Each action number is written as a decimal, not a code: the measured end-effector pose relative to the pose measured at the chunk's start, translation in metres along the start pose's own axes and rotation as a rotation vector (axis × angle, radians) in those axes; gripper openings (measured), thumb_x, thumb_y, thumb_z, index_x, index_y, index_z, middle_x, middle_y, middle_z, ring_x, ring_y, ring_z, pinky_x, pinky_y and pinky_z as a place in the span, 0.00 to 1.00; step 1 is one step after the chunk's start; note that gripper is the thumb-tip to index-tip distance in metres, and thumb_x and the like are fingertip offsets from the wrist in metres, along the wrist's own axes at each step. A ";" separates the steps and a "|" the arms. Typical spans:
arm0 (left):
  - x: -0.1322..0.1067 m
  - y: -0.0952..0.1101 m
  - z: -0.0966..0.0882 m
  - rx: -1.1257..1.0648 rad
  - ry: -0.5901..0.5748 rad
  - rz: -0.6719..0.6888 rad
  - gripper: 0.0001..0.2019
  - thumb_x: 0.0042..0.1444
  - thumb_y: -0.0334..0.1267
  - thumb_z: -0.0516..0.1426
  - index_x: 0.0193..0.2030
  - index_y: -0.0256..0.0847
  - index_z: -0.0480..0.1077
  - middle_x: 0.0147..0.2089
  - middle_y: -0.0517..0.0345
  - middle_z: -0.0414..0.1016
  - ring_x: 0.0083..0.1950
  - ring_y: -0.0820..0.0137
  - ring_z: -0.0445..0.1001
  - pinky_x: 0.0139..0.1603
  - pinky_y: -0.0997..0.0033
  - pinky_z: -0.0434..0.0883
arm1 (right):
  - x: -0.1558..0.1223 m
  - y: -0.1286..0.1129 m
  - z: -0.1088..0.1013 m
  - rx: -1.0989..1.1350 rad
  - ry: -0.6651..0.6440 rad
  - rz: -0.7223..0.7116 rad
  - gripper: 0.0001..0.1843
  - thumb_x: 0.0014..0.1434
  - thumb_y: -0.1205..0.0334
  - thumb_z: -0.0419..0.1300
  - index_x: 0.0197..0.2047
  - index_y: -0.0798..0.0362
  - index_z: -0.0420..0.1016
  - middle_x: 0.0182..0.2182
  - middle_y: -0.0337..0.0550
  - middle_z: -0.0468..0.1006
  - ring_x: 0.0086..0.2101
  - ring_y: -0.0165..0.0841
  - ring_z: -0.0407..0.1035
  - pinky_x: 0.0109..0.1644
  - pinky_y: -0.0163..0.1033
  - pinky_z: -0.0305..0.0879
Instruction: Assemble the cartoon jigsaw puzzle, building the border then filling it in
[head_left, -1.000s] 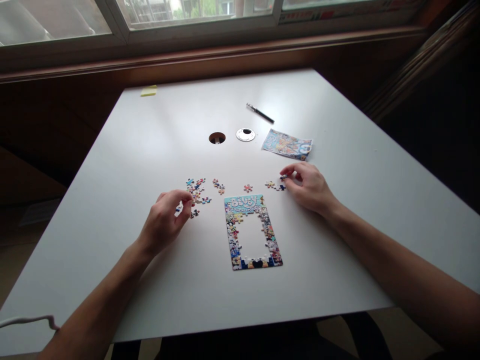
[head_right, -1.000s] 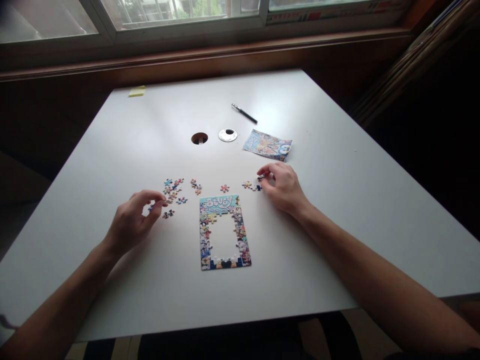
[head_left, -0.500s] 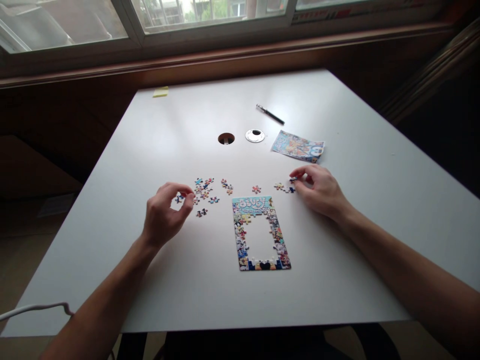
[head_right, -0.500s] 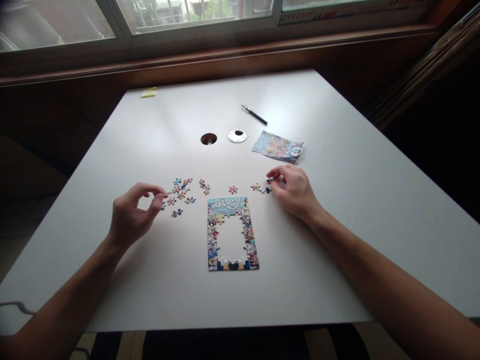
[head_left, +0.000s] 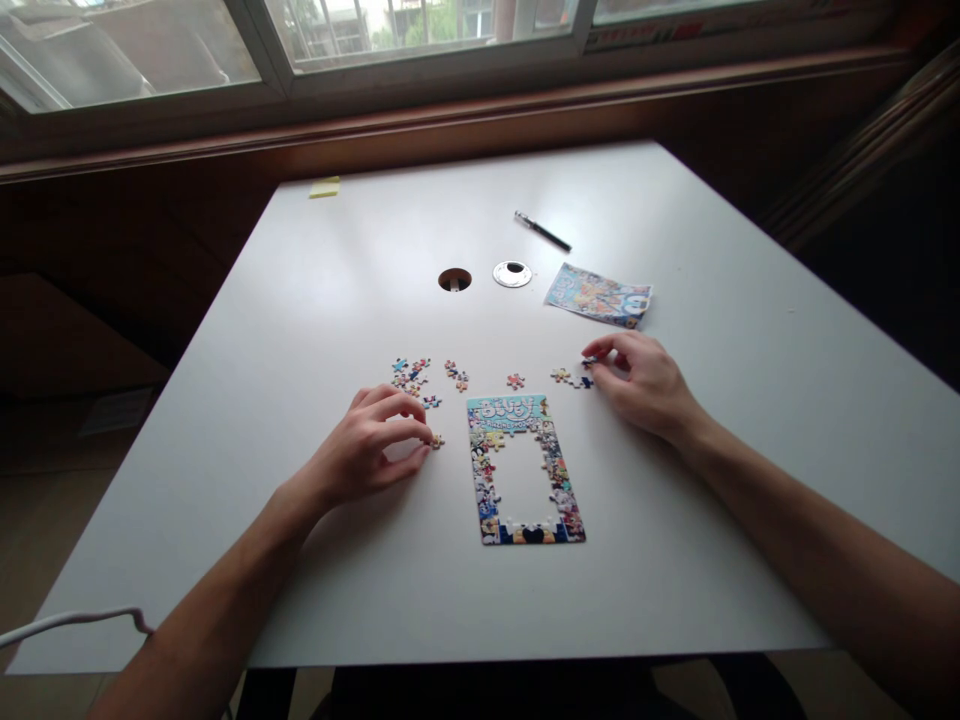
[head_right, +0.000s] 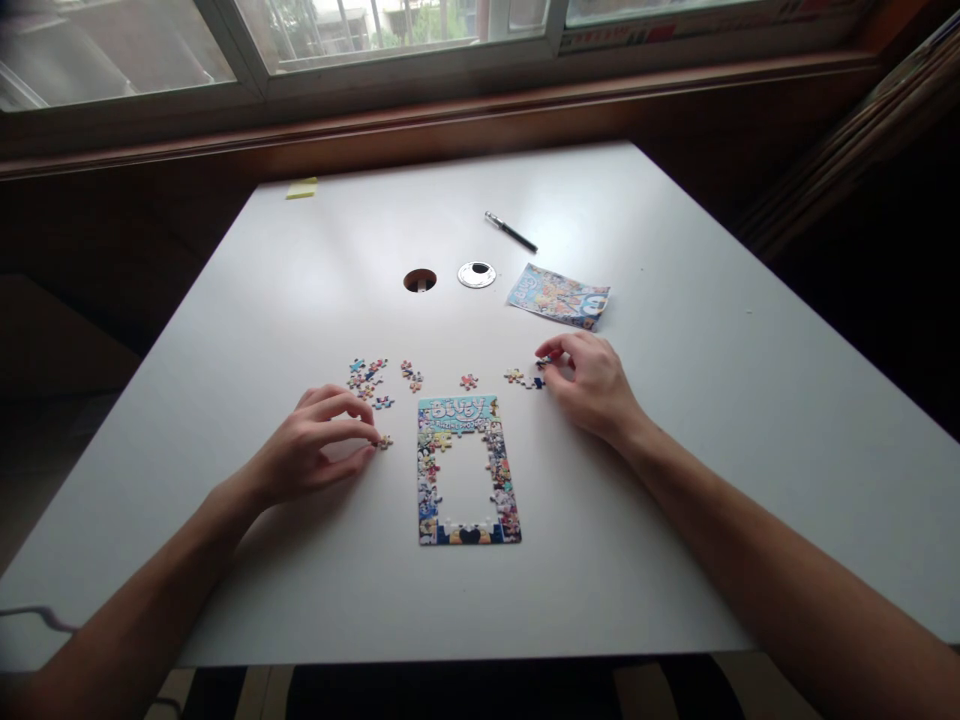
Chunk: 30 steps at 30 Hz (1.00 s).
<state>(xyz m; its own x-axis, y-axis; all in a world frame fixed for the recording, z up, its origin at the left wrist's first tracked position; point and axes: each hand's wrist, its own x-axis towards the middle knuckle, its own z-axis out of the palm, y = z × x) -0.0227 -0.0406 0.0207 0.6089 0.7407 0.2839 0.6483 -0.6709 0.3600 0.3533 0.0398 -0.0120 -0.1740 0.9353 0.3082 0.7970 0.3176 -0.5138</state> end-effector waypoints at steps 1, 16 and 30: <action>0.000 0.000 0.000 0.001 0.032 -0.020 0.04 0.60 0.34 0.59 0.39 0.46 0.77 0.43 0.57 0.78 0.49 0.65 0.72 0.53 0.60 0.65 | 0.000 0.000 0.000 0.000 0.001 -0.001 0.09 0.56 0.63 0.59 0.39 0.51 0.78 0.35 0.46 0.77 0.38 0.41 0.70 0.49 0.49 0.67; 0.059 -0.033 -0.002 0.361 0.080 -0.376 0.09 0.61 0.45 0.61 0.39 0.48 0.82 0.44 0.53 0.81 0.49 0.56 0.69 0.50 0.53 0.61 | 0.000 -0.003 0.003 0.056 0.063 0.060 0.11 0.52 0.67 0.57 0.38 0.52 0.79 0.34 0.46 0.75 0.37 0.40 0.69 0.44 0.45 0.65; 0.106 -0.048 -0.019 0.173 -0.321 -0.609 0.07 0.53 0.42 0.61 0.36 0.43 0.76 0.39 0.51 0.80 0.41 0.59 0.74 0.44 0.58 0.66 | 0.004 -0.009 0.008 0.087 0.122 0.148 0.12 0.51 0.71 0.58 0.38 0.51 0.79 0.37 0.46 0.74 0.40 0.41 0.70 0.49 0.48 0.66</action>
<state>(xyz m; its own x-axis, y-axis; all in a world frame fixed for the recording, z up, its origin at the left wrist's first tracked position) 0.0020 0.0710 0.0502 0.2029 0.9568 -0.2084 0.9633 -0.1569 0.2177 0.3406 0.0416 -0.0126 0.0167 0.9486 0.3161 0.7545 0.1955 -0.6265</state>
